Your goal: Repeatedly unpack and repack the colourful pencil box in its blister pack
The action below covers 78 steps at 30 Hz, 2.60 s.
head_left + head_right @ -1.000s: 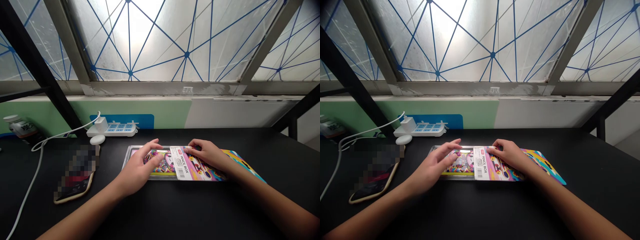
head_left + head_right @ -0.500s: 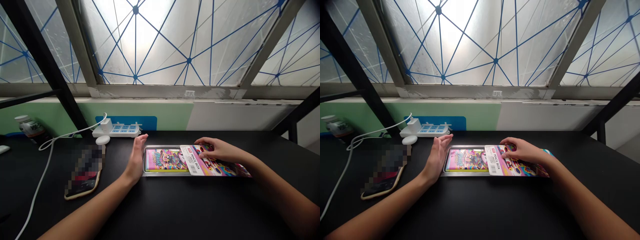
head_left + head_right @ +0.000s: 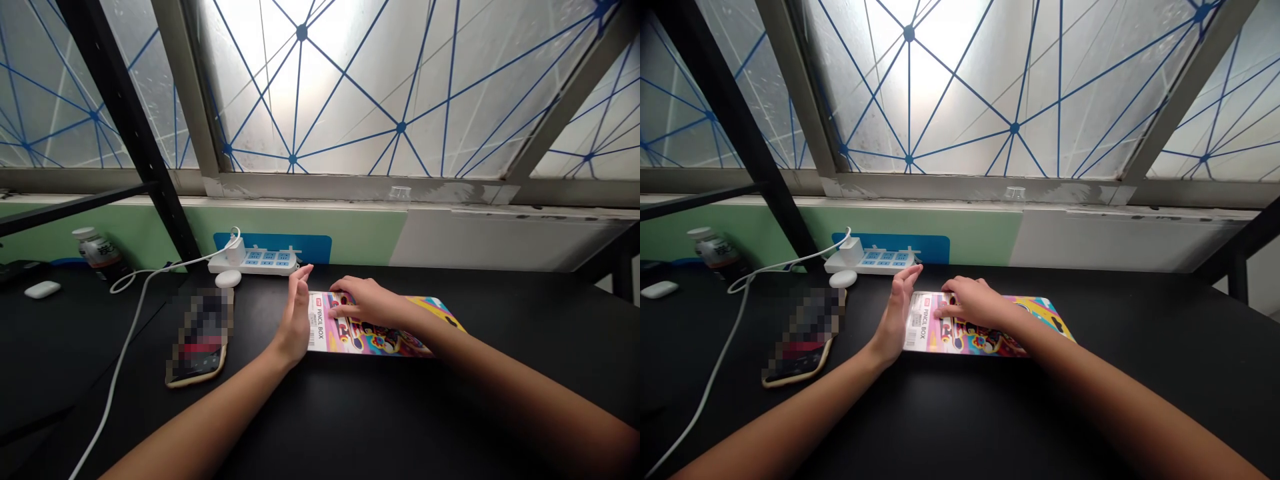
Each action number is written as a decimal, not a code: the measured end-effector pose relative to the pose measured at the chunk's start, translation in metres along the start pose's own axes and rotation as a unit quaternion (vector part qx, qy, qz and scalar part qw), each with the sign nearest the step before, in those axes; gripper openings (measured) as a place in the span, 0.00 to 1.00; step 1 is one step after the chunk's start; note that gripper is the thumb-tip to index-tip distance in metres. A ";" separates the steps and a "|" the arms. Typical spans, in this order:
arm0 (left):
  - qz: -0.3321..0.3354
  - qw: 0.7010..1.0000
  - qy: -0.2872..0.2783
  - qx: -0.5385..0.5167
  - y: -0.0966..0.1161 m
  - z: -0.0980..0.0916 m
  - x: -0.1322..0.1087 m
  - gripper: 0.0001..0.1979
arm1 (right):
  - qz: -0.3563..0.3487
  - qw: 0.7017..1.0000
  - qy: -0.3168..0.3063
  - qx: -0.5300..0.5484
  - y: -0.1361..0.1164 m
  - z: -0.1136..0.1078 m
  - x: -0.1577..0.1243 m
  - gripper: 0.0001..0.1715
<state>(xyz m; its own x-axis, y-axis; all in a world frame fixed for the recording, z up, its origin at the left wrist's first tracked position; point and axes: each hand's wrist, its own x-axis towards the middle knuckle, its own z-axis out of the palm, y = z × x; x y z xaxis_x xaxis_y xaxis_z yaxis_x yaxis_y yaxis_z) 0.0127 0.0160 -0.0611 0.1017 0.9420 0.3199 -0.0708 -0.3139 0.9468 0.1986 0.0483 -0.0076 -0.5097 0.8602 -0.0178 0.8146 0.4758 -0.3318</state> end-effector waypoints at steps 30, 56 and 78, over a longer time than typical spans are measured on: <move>-0.272 0.948 0.156 -0.060 0.010 -0.012 0.021 0.26 | 0.124 0.983 0.126 0.047 0.075 0.000 -0.089 0.25; 0.001 0.983 0.166 -0.076 0.027 -0.015 0.020 0.23 | -0.014 0.899 0.405 -0.165 0.042 0.001 -0.108 0.14; 0.095 0.806 -0.228 0.538 0.015 -0.029 0.013 0.36 | -0.118 0.973 0.182 -0.080 0.025 0.023 -0.101 0.05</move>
<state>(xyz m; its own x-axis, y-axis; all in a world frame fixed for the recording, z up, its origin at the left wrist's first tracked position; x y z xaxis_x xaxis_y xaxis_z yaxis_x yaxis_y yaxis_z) -0.0158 0.0272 -0.0436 0.5623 0.7998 0.2103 0.7484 -0.6003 0.2819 0.2644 -0.0306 -0.0357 -0.5796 0.7178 0.3859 0.7343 0.6653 -0.1347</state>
